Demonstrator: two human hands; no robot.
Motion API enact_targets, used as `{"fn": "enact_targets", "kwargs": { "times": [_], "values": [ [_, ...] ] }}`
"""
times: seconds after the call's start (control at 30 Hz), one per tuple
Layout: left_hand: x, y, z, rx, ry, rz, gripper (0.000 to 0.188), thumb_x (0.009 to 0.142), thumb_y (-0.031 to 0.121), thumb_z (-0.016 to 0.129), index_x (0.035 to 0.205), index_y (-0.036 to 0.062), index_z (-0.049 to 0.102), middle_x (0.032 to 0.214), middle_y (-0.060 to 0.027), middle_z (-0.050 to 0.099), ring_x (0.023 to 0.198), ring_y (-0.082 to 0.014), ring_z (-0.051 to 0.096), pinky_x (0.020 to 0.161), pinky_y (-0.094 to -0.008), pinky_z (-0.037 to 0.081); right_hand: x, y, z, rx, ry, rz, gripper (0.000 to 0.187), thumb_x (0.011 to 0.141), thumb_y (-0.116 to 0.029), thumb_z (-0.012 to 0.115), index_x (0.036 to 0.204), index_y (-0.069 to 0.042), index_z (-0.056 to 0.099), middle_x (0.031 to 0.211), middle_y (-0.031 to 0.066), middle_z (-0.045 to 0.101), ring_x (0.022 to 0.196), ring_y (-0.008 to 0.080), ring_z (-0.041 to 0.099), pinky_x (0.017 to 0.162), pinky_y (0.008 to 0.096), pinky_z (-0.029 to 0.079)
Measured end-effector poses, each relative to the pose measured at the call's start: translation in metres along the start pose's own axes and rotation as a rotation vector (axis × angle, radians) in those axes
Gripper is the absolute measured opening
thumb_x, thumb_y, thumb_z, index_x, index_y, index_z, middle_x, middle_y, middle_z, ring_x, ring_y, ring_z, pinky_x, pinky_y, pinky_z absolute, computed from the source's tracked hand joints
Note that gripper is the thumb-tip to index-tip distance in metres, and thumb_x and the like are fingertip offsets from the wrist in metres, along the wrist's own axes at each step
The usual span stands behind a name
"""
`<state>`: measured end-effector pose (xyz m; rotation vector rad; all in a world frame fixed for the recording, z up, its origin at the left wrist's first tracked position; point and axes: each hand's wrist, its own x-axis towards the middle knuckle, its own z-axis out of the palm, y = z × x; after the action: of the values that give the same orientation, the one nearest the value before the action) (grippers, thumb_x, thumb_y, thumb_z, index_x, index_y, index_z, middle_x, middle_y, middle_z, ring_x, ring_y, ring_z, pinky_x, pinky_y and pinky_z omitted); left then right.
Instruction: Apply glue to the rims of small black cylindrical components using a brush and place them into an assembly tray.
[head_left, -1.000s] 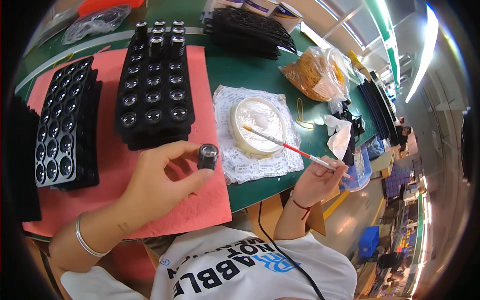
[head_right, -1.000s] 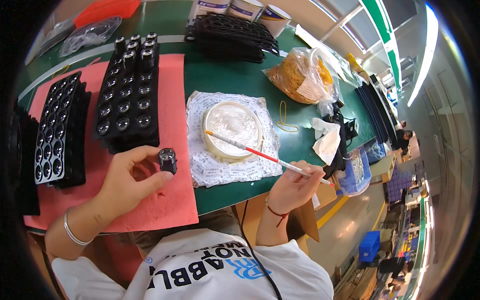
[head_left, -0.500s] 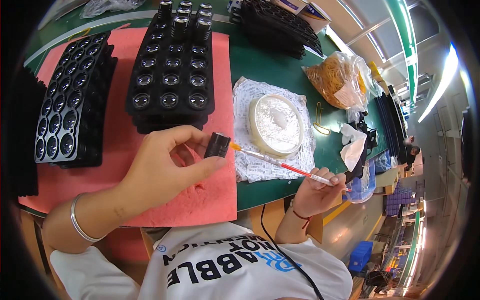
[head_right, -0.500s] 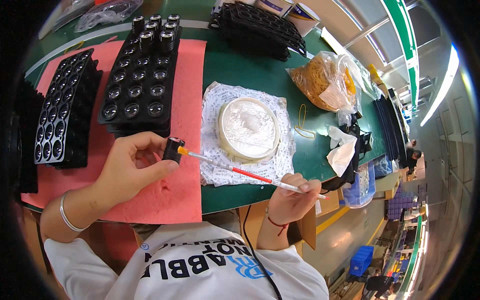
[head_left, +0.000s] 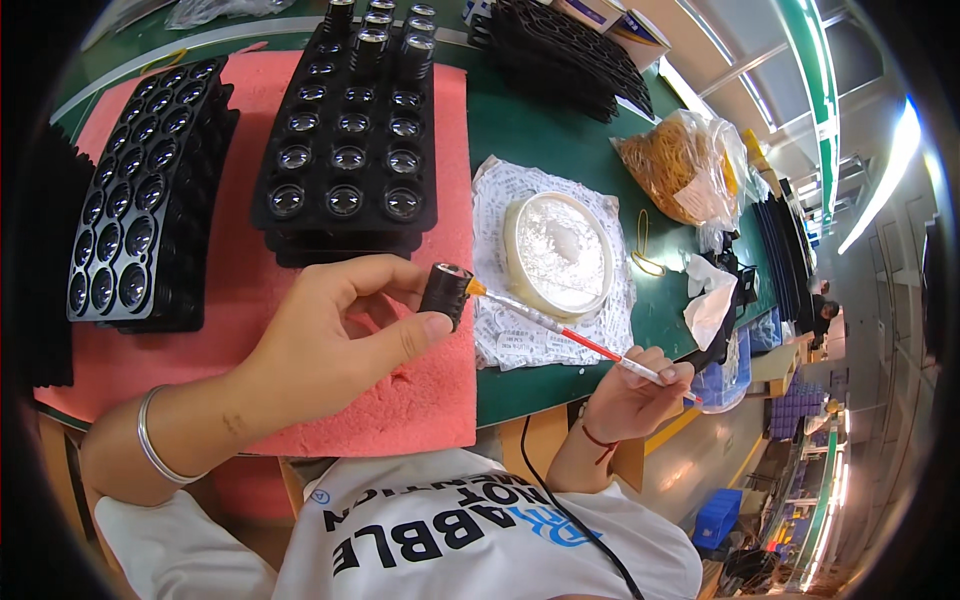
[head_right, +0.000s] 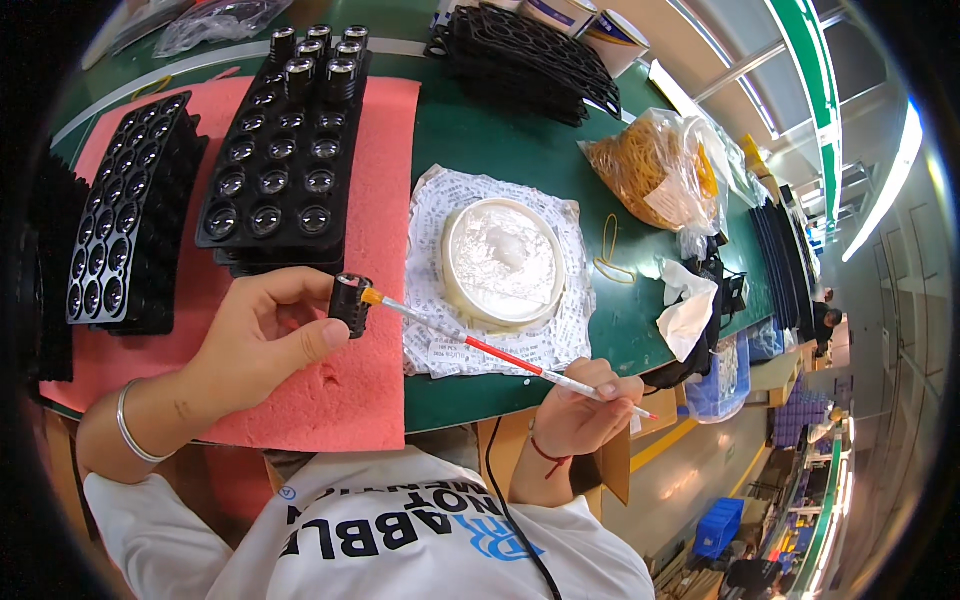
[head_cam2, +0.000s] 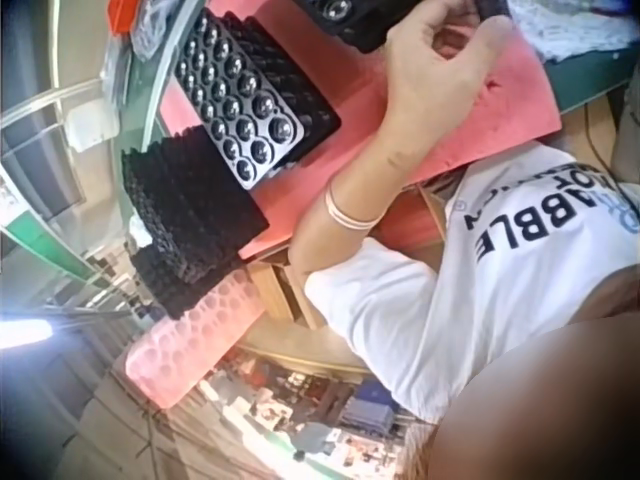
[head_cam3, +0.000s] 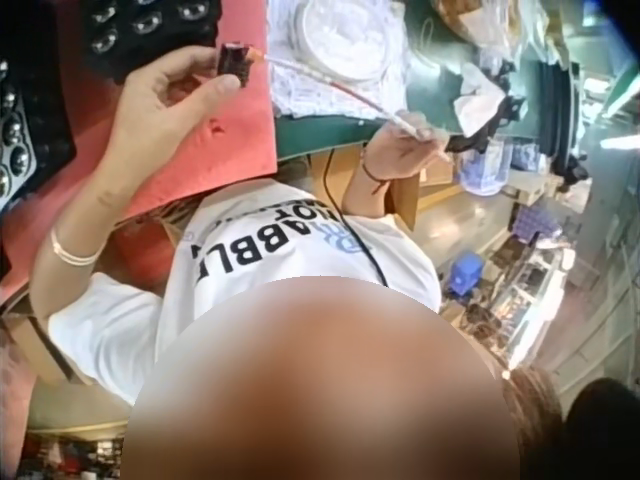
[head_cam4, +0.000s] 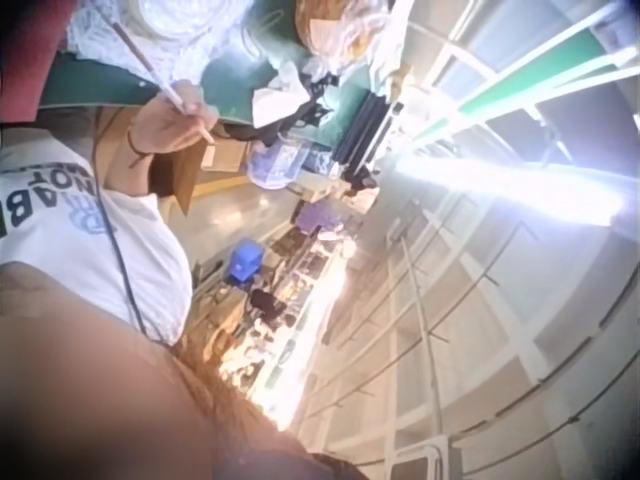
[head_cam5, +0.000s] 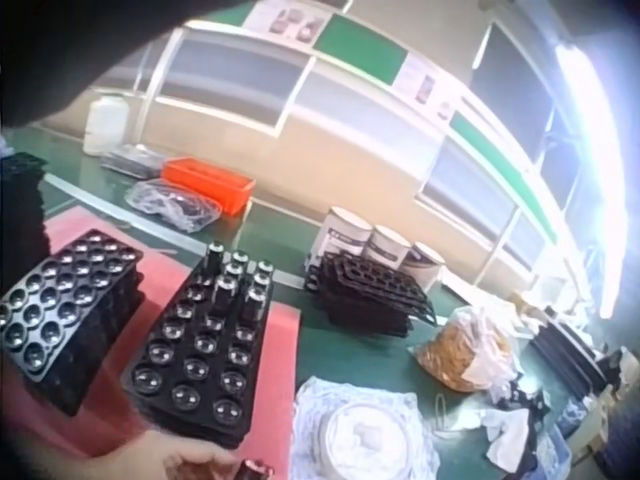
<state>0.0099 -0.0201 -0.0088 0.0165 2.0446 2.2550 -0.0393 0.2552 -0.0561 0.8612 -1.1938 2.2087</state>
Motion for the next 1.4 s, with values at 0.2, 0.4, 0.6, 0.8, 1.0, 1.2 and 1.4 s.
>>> {"fn": "enact_targets", "kwargs": {
  "times": [0.2, 0.4, 0.6, 0.8, 1.0, 1.2, 1.4],
  "values": [
    [0.001, -0.004, 0.002, 0.015, -0.004, 0.073, 0.025, 0.076, 0.011, 0.065, 0.098, 0.0003, 0.058, 0.081, -0.0018, 0.058, 0.061, -0.0042, 0.05, 0.053, -0.0181, 0.042, -0.005, 0.002, -0.005, -0.088, 0.045, -0.078, 0.021, 0.093, -0.025, 0.039, 0.081, -0.008, 0.043, 0.074, 0.0016, 0.051, 0.059, 0.0106, 0.041, 0.054, 0.0222, 0.033],
    [-0.001, -0.004, 0.002, 0.059, 0.029, 0.05, 0.022, 0.075, 0.012, 0.067, 0.091, 0.0011, 0.057, 0.08, -0.0019, 0.058, 0.059, -0.0037, 0.049, 0.053, -0.0181, 0.041, 0.001, 0.0, 0.004, 0.003, 0.049, -0.031, 0.022, 0.094, -0.026, 0.035, 0.08, -0.01, 0.043, 0.06, 0.0007, 0.047, 0.052, 0.0085, 0.038, 0.052, 0.0223, 0.028],
    [0.0, -0.003, 0.004, 0.091, 0.019, 0.036, 0.023, 0.073, 0.012, 0.068, 0.089, 0.0012, 0.057, 0.079, -0.0013, 0.058, 0.058, -0.0033, 0.048, 0.052, -0.0181, 0.04, 0.002, 0.0, 0.002, 0.048, 0.013, -0.021, 0.024, 0.094, -0.027, 0.033, 0.082, -0.008, 0.041, 0.055, 0.003, 0.046, 0.049, 0.0096, 0.039, 0.051, 0.0233, 0.029],
    [-0.001, -0.005, 0.002, 0.09, -0.009, 0.06, 0.023, 0.074, 0.012, 0.067, 0.09, 0.0006, 0.057, 0.08, -0.0015, 0.059, 0.057, -0.0032, 0.047, 0.051, -0.0181, 0.039, 0.002, -0.003, 0.002, -0.019, -0.05, 0.024, 0.023, 0.093, -0.027, 0.037, 0.081, -0.009, 0.044, 0.068, 0.0028, 0.056, 0.053, 0.0105, 0.037, 0.054, 0.0244, 0.028],
    [-0.002, -0.001, 0.002, 0.019, -0.049, 0.021, 0.024, 0.076, 0.011, 0.064, 0.096, 0.0002, 0.057, 0.083, -0.0022, 0.059, 0.058, -0.0027, 0.048, 0.051, -0.0179, 0.04, 0.0, -0.001, 0.004, 0.077, 0.022, -0.008, 0.023, 0.094, -0.025, 0.036, 0.083, -0.006, 0.041, 0.066, 0.0079, 0.053, 0.057, 0.0135, 0.047, 0.052, 0.0219, 0.039],
    [-0.001, -0.002, 0.004, -0.059, -0.055, 0.033, 0.024, 0.078, 0.009, 0.062, 0.099, 0.0003, 0.056, 0.085, -0.0024, 0.06, 0.059, -0.0028, 0.049, 0.051, -0.0172, 0.041, -0.002, -0.003, 0.002, 0.081, -0.005, 0.027, 0.017, 0.091, -0.023, 0.043, 0.082, -0.009, 0.044, 0.081, 0.0016, 0.06, 0.057, 0.0091, 0.043, 0.056, 0.0224, 0.032],
    [-0.017, 0.024, 0.007, 0.141, -0.068, 0.073, 0.026, 0.074, 0.007, 0.063, 0.099, 0.0023, 0.056, 0.085, -0.002, 0.06, 0.066, -0.0041, 0.053, 0.054, -0.018, 0.042, -0.009, -0.002, -0.002, 0.177, 0.076, 0.021, 0.022, 0.092, -0.026, 0.043, 0.081, -0.007, 0.039, 0.078, 0.0025, 0.051, 0.07, 0.0103, 0.046, 0.062, 0.0189, 0.047]
  ]
}}
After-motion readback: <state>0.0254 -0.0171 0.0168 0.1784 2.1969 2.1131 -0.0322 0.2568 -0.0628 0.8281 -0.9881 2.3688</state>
